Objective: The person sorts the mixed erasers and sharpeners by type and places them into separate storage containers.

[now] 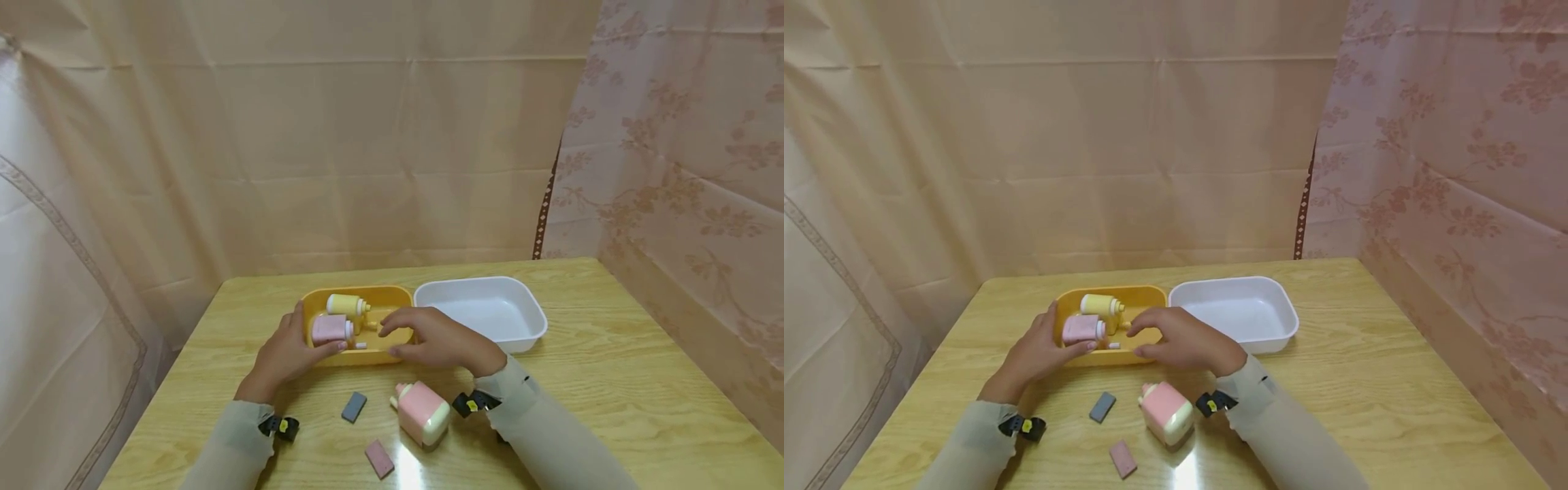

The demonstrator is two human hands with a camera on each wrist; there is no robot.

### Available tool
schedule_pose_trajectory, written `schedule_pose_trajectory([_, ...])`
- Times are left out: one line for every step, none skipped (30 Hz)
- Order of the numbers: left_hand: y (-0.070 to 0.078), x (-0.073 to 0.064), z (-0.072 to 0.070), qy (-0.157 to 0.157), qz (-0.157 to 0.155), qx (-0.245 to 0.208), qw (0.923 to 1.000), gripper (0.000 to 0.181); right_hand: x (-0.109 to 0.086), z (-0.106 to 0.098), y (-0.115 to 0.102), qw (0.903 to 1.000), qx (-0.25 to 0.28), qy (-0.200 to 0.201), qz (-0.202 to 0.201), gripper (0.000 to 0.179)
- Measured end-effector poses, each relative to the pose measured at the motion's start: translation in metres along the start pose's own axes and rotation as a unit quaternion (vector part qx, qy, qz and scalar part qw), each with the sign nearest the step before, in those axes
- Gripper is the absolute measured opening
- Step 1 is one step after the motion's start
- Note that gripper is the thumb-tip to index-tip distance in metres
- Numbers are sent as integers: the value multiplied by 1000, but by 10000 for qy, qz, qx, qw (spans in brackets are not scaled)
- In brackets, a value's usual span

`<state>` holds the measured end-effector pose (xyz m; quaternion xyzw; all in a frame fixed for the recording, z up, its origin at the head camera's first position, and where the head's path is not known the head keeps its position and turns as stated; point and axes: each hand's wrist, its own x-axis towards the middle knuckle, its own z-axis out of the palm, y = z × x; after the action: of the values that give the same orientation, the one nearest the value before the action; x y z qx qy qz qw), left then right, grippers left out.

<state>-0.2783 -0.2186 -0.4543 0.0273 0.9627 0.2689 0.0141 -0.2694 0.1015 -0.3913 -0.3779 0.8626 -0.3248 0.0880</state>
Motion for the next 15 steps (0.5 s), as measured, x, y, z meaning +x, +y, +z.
schedule_pose_trajectory([0,0,0,0,-28,-6,10000,146,-2,-1,0,10000,-17,-19,-33,30])
schedule_pose_trajectory([0,-1,0,0,-48,6,10000,146,-4,-1,0,10000,-55,-35,-59,30])
schedule_pose_trajectory([0,-1,0,3,-56,12,10000,146,-6,-2,1,9999,-83,-47,-94,29])
schedule_pose_trajectory([0,-1,0,13,-60,20,10000,146,-8,-3,1,9999,-84,-62,-119,29])
schedule_pose_trajectory([0,-1,0,23,-61,31,10000,146,-11,-3,2,9998,-102,-78,-144,29])
schedule_pose_trajectory([0,-1,0,29,-63,30,10000,146,-14,-4,2,9998,-112,-88,-150,29])
schedule_pose_trajectory([0,-1,0,26,-44,34,10000,146,-16,-4,3,9997,-137,-101,-171,30])
schedule_pose_trajectory([0,0,0,22,-20,38,10000,146,-19,-5,4,9996,-169,-108,-185,29])
schedule_pose_trajectory([1,0,0,18,-10,38,10000,145,-22,-5,5,9995,-184,-112,-212,29])
schedule_pose_trajectory([1,0,0,7,-9,41,10000,145,-24,-5,5,9994,-224,-114,-239,28])
schedule_pose_trajectory([1,0,0,-11,-13,38,10000,145,-27,-5,5,9993,-253,-115,-255,28])
schedule_pose_trajectory([1,0,0,-27,-13,36,10000,145,-29,-5,5,9992,-259,-116,-276,27])
schedule_pose_trajectory([1,0,0,-40,-17,42,10000,145,-30,-5,5,9991,-261,-120,-298,26])
schedule_pose_trajectory([2,-1,0,-52,-19,54,10000,145,-32,-4,5,9992,-237,-132,-283,25])
schedule_pose_trajectory([2,-1,0,-67,-23,57,10000,145,-34,-4,4,9993,-210,-147,-282,24])
